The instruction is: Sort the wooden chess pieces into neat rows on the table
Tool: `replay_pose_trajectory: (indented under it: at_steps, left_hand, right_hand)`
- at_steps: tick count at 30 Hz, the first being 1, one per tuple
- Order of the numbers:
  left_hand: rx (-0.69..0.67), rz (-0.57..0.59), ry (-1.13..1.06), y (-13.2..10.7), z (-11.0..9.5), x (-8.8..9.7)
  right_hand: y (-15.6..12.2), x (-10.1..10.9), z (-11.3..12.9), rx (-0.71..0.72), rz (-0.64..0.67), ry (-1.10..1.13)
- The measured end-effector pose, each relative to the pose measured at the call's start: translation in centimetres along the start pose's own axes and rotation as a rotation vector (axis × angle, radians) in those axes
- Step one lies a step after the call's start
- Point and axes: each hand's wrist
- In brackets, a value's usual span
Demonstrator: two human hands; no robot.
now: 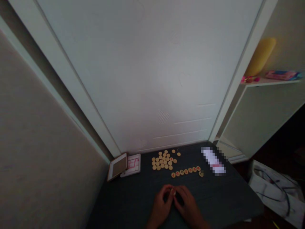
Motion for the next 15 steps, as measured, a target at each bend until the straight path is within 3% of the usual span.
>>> replay_pose_trajectory:
  at_steps: [8, 15]
  left_hand:
    - [0.029, -0.035, 0.016, 0.2, 1.0, 0.0]
    - [0.060, -0.077, 0.030, 0.3, 1.3, -0.2]
  right_hand:
    - [0.4, 0.8, 0.4, -0.011, -0.021, 0.002]
    - [-0.5, 5.6, -4.7, -0.095, -0.160, -0.134]
Point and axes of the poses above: each hand's wrist, its own y-axis towards the middle knuckle, its own x-axis out of the back of the hand, z = x × y, and after that the axes turned 1 degree about x, right-handed
